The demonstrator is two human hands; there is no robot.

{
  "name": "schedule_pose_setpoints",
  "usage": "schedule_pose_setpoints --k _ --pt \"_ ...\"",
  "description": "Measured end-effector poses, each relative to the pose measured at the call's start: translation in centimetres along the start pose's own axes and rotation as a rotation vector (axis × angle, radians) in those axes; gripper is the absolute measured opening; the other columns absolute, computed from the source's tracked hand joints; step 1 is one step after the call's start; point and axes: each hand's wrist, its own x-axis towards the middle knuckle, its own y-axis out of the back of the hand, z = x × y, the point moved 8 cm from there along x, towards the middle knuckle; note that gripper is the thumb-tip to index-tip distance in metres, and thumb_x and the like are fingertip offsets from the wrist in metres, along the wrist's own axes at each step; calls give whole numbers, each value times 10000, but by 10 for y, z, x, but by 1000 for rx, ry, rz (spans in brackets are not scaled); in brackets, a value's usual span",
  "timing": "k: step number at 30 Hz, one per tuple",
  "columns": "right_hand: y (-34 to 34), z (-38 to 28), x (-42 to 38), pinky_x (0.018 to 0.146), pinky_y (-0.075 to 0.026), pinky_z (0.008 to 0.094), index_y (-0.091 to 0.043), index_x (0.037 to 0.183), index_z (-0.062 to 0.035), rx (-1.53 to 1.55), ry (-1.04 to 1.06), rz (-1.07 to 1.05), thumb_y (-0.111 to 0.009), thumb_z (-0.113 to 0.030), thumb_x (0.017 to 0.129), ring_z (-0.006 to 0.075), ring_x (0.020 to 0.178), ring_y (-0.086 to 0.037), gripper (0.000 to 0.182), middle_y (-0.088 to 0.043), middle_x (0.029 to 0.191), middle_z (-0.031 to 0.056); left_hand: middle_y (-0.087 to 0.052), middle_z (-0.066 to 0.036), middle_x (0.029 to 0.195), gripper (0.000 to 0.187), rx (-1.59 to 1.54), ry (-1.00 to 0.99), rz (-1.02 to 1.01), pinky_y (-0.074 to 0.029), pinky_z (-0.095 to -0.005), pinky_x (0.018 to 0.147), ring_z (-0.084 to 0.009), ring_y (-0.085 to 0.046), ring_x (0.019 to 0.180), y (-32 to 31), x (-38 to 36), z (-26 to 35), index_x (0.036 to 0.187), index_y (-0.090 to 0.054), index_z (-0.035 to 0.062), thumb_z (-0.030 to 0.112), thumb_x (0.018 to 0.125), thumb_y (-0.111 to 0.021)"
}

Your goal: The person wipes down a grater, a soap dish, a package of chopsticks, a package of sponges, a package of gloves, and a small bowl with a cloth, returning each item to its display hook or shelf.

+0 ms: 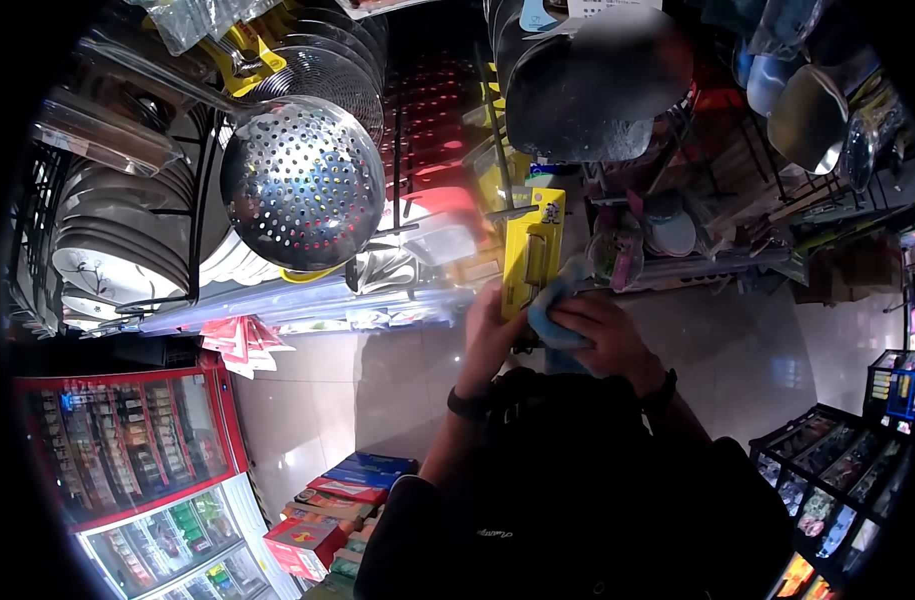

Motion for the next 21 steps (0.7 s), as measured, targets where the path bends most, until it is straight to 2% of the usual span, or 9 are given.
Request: schedule_pose_setpoints --k 2,4,7,10,13,17,19,21 --pt "7 2 -2 993 -448 440 -613 1251 -70 12 -8 37 -685 -68 660 348 1161 -537 596 -593 1246 111 -614 -63 1064 503 -3 101 -11 -523 -280 810 -131 -607 959 -2 -3 3 1300 -523 4 75 849 -734" --pt "23 8 -1 992 -446 438 -617 1243 -62 20 -55 143 -676 -65 668 347 1150 -545 578 -593 1258 115 -613 -64 1063 482 152 12 -5 -523 -289 810 -136 -608 950 4 -2 -5 1275 -533 7 72 843 -737" --pt "56 1 10 986 -447 434 -619 1241 -51 -64 -75 391 -667 -62 677 344 1127 -556 566 -595 1255 126 -611 -62 1061 460 288 40 -53 -525 -299 798 -142 -607 925 -4 -4 -10 1251 -542 19 67 838 -738" --pt "68 -4 23 989 -446 432 -608 1262 -48 -167 -77 420 -667 -60 687 335 1142 -550 579 -591 1252 126 -610 -55 1052 449 199 56 -142 -529 -301 771 -141 -609 893 -17 -9 -9 1249 -542 32 58 841 -731" --pt "46 6 25 997 -442 427 -593 1284 -50 -148 -120 236 -682 -69 696 335 1169 -538 594 -583 1264 123 -606 -48 1036 447 55 93 -138 -528 -299 765 -141 -610 891 -23 -14 -2 1257 -538 41 50 848 -719" --pt "10 21 -1 1019 -434 418 -583 1303 -70 2 -150 150 -719 -89 693 336 1197 -522 625 -571 1293 120 -610 -57 1029 417 -21 56 -80 -523 -311 777 -165 -617 896 -13 -11 -14 1238 -553 29 75 856 -716" --pt "-6 24 -11 1030 -430 414 -579 1310 -76 45 -148 27 -729 -91 688 338 1207 -516 640 -567 1302 123 -622 -71 1021 406 162 -122 10 -520 -324 787 -184 -621 894 -5 -5 -2 1219 -566 17 96 853 -723" --pt "-9 24 -17 1030 -434 415 -578 1313 -74 86 -156 13 -731 -84 687 343 1199 -525 645 -572 1300 127 -632 -86 1014 407 242 -169 74 -518 -336 797 -199 -625 901 4 -4 -4 1203 -577 8 113 844 -736"
